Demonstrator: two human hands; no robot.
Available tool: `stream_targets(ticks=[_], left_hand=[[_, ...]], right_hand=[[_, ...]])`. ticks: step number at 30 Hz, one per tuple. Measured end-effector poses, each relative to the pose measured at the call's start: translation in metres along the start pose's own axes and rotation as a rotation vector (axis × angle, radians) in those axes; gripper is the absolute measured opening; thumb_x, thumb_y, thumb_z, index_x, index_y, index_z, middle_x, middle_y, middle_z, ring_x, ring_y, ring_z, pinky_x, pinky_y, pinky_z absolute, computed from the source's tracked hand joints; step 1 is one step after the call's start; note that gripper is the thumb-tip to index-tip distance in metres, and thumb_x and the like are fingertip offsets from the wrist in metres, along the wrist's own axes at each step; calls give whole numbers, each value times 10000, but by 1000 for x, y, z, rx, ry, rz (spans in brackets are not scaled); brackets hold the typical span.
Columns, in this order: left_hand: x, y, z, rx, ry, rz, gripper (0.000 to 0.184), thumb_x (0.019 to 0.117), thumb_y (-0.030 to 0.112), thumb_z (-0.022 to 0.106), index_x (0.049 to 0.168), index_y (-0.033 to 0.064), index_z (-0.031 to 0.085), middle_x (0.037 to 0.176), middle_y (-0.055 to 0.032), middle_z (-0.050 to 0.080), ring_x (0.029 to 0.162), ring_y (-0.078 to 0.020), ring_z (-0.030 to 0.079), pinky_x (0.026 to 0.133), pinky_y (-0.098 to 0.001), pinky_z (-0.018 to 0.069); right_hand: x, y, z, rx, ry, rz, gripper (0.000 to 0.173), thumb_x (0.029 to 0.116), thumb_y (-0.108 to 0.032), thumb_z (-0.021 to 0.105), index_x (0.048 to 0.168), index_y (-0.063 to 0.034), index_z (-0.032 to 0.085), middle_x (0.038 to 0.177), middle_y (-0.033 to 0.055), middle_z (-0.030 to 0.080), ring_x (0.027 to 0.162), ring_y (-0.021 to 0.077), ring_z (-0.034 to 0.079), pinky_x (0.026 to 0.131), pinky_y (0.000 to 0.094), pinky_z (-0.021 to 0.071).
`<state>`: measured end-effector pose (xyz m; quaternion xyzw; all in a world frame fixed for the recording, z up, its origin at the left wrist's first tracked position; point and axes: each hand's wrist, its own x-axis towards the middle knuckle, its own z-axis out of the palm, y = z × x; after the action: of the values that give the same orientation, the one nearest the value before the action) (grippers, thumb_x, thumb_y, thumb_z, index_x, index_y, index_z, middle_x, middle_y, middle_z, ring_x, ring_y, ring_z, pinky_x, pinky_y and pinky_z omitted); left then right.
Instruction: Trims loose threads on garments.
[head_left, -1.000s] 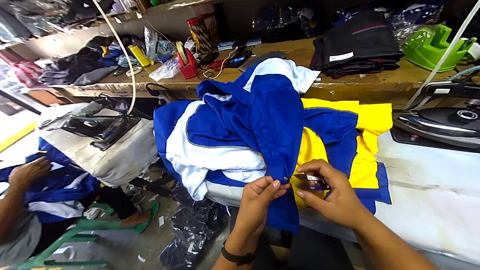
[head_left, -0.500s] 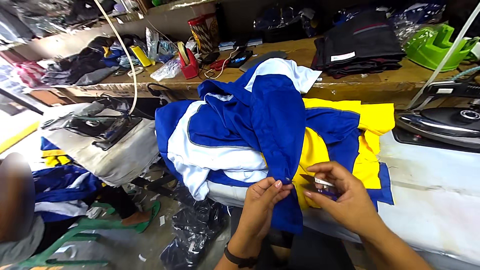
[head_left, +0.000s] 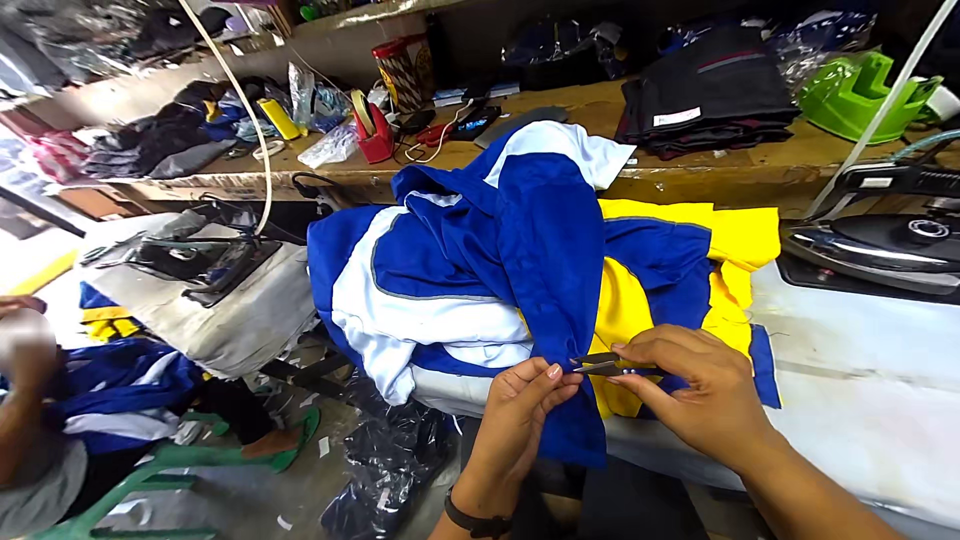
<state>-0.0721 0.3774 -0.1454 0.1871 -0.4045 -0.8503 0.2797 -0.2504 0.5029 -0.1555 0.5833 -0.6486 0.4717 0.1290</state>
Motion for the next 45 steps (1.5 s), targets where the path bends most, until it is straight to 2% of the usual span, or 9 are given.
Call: stream_targets(ticks=[5, 8, 10, 12, 15, 24, 28, 35, 45], left_hand=[[0, -1, 1, 4, 9, 8, 192, 995, -46, 523, 939, -36, 705, 928, -146, 758, 858, -173, 754, 851, -303, 613], [0, -2, 1, 5, 3, 16, 195, 990, -51, 526, 930, -28, 710, 927, -139, 761, 861, -167, 755, 855, -300, 611], [0, -4, 0, 0, -6, 23, 190, 990, -45, 534, 933, -26, 714, 925, -140, 761, 861, -166, 755, 856, -299, 611], [-1, -5, 0, -15, -7, 33, 184, 990, -43, 538, 938, -31, 714, 927, -144, 760, 859, -170, 755, 858, -302, 612], [-1, -7, 1, -22, 4, 53, 180, 987, -42, 545, 930, -24, 715, 920, -137, 761, 857, -169, 756, 861, -304, 612], [-1, -19, 8, -8, 55, 153, 184, 990, -55, 527, 984, -47, 710, 941, -128, 761, 880, -163, 752, 880, -302, 606], [-1, -23, 9, -9, 68, 192, 177, 985, -55, 540, 982, -51, 716, 941, -127, 760, 882, -159, 749, 891, -301, 602], [2, -34, 9, 109, 67, 357, 142, 960, -39, 606, 961, -41, 748, 995, -106, 748, 917, -131, 726, 899, -291, 597], [4, -41, 7, 199, 33, 456, 129, 965, 27, 645, 959, -12, 769, 1028, -87, 749, 954, -119, 718, 902, -283, 591]], right_hand=[[5, 2, -3, -96, 2, -109, 243, 990, -347, 643, 977, -160, 797, 945, 12, 761, 811, 142, 659, 716, 329, 463], [5, 6, -1, -20, -21, -70, 234, 977, -345, 656, 955, -156, 792, 934, 6, 761, 821, 119, 663, 725, 321, 467], [4, 10, 2, 144, -72, 47, 220, 930, -361, 710, 949, -159, 793, 925, -38, 745, 835, 33, 657, 744, 250, 495], [4, 14, 5, 353, -113, 160, 197, 865, -315, 787, 926, -128, 785, 897, -57, 721, 802, -37, 639, 690, 128, 525], [4, 11, 7, 497, -141, 275, 196, 816, -269, 827, 903, -102, 774, 863, -61, 708, 763, -55, 618, 631, 90, 486], [-11, -10, 19, 442, 23, 381, 188, 813, -254, 816, 900, -94, 770, 842, -59, 695, 705, -67, 576, 584, 79, 444], [-16, -16, 23, 530, 53, 469, 168, 805, -211, 830, 898, -89, 762, 840, -48, 716, 660, -48, 590, 557, 88, 459], [-23, -26, 29, 463, 130, 480, 205, 815, -226, 818, 932, -70, 755, 857, -35, 707, 671, -42, 598, 563, 89, 475], [-24, -28, 29, 646, 129, 568, 161, 801, -156, 833, 904, -81, 733, 856, -40, 753, 584, -42, 585, 526, 101, 469]])
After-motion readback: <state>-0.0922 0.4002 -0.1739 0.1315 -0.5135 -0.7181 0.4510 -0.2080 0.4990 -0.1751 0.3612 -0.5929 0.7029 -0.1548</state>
